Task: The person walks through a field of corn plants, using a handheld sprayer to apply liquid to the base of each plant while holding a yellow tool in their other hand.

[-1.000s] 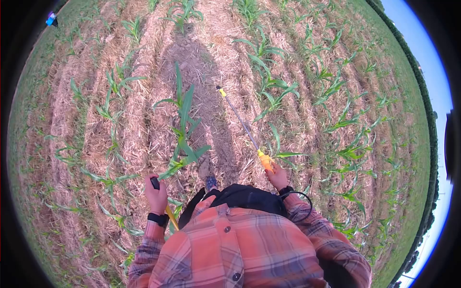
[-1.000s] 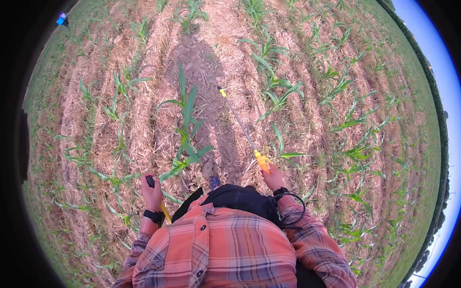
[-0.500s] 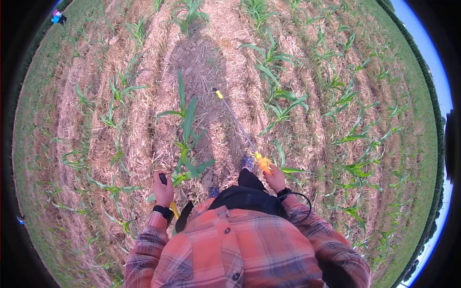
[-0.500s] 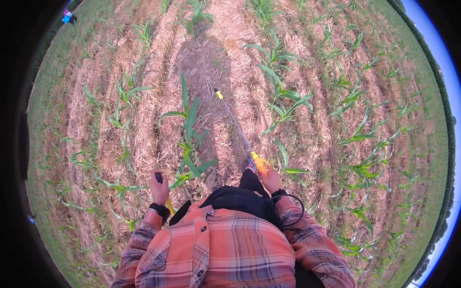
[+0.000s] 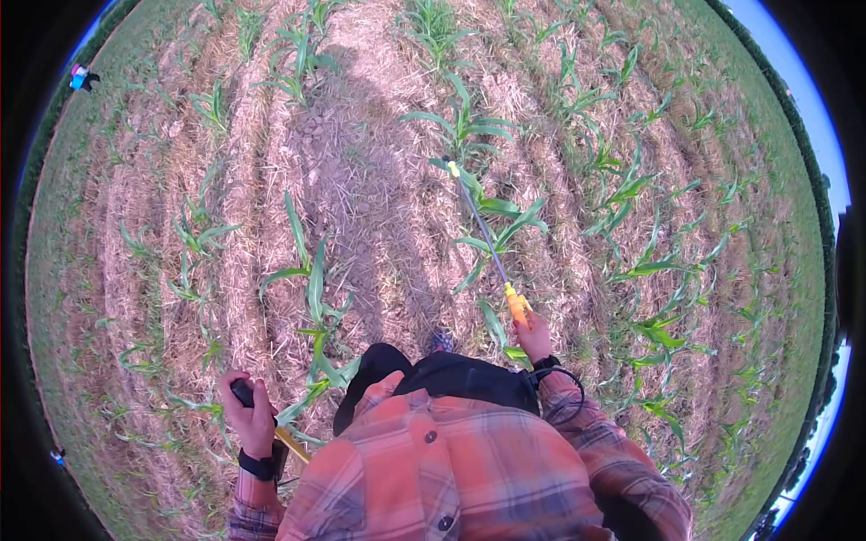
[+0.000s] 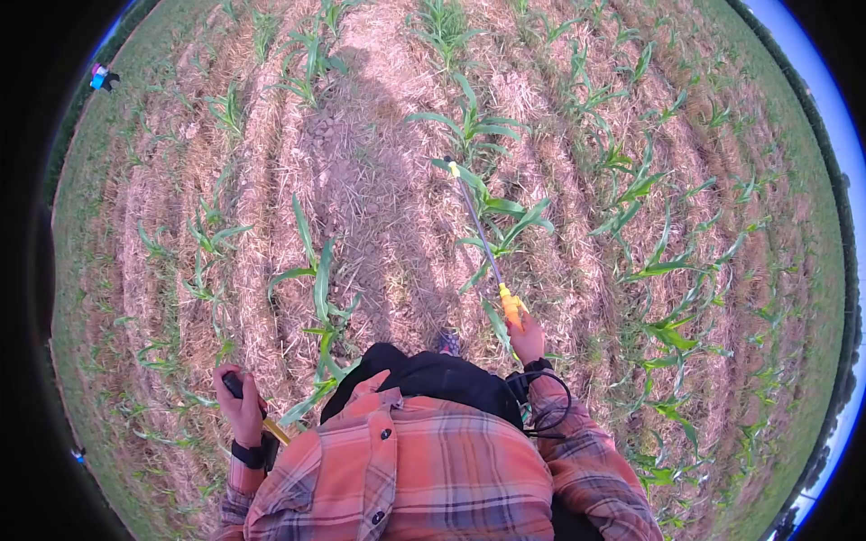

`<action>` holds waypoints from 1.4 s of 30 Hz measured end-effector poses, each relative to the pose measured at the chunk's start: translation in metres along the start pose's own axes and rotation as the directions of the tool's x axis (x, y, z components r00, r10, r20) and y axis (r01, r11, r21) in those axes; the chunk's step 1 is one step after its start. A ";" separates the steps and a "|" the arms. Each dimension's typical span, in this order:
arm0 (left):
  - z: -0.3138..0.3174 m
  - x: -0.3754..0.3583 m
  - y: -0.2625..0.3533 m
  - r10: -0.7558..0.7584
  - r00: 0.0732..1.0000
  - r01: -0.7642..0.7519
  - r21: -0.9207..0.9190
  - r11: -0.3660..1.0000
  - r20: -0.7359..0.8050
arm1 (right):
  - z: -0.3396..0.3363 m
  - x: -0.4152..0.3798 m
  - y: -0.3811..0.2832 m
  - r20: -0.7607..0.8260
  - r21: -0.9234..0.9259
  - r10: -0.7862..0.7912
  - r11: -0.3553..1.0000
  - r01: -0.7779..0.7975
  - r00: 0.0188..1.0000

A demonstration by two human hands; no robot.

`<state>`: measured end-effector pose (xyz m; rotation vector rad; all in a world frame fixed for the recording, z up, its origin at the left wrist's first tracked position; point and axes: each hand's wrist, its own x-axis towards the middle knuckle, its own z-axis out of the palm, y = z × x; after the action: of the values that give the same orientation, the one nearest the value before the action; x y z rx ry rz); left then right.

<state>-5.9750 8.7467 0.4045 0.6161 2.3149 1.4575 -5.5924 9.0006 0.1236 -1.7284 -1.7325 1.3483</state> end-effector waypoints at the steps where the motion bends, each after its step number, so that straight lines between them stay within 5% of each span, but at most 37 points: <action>1: -0.011 -0.005 0.013 0.020 1.000 -0.020 -0.043 0.999 -0.016 | -0.007 0.005 -0.010 0.024 0.074 0.081 0.994 -0.083 0.996; 3: -0.010 0.004 0.018 0.072 0.996 -0.074 -0.024 0.997 -0.045 | -0.012 0.012 -0.025 0.015 0.078 0.100 0.992 -0.100 0.995; 6: 0.034 0.055 -0.013 -0.076 0.996 0.076 0.009 0.997 0.044 | -0.007 0.032 -0.043 0.004 0.073 0.142 0.987 -0.141 0.990; 8: 0.071 0.098 -0.080 0.054 0.995 -0.069 0.198 0.978 0.080 | 0.000 0.048 -0.049 -0.020 0.046 0.141 0.989 -0.140 0.990; 12: 0.115 0.163 -0.116 0.021 0.990 -0.054 0.228 0.972 0.142 | 0.026 0.070 -0.097 -0.063 -0.062 0.132 0.989 -0.136 0.989; 17: 0.118 0.233 -0.129 0.042 0.993 -0.066 0.220 0.973 0.110 | 0.077 0.132 -0.103 -0.039 -0.288 -0.089 0.955 0.074 0.995; 18: 0.114 0.244 -0.125 0.004 0.994 -0.027 0.209 0.978 0.109 | 0.084 0.135 -0.138 -0.009 -0.169 0.024 0.985 -0.025 1.000; 21: 0.099 0.272 -0.125 -0.071 0.992 0.046 0.222 0.974 0.103 | 0.111 0.168 -0.159 0.038 -0.199 0.032 0.980 -0.024 0.999; 24: 0.088 0.296 -0.118 0.019 0.998 -0.027 0.172 0.985 0.053 | 0.132 0.187 -0.191 0.074 -0.230 -0.044 0.971 0.060 0.996; 27: 0.078 0.312 -0.110 -0.122 0.991 0.113 0.147 0.983 0.056 | 0.147 0.204 -0.208 0.132 -0.233 -0.043 0.970 0.073 0.990; 34: 0.060 0.344 -0.084 -0.080 0.996 0.085 0.114 0.990 -0.048 | 0.167 0.259 -0.215 0.202 -0.227 -0.074 0.966 0.121 0.976; 37: 0.038 0.344 -0.028 -0.167 0.980 0.163 -0.043 0.986 -0.107 | 0.172 0.293 -0.237 0.155 -0.326 -0.008 0.943 0.058 0.988; 42: 0.039 0.356 0.012 -0.093 0.963 0.084 -0.048 0.995 -0.251 | 0.177 0.356 -0.248 0.223 -0.168 -0.048 0.982 0.087 0.974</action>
<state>-6.2559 8.9680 0.3803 0.3264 2.4628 1.6142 -5.9466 9.3062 0.1021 -1.6442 -2.0696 1.4380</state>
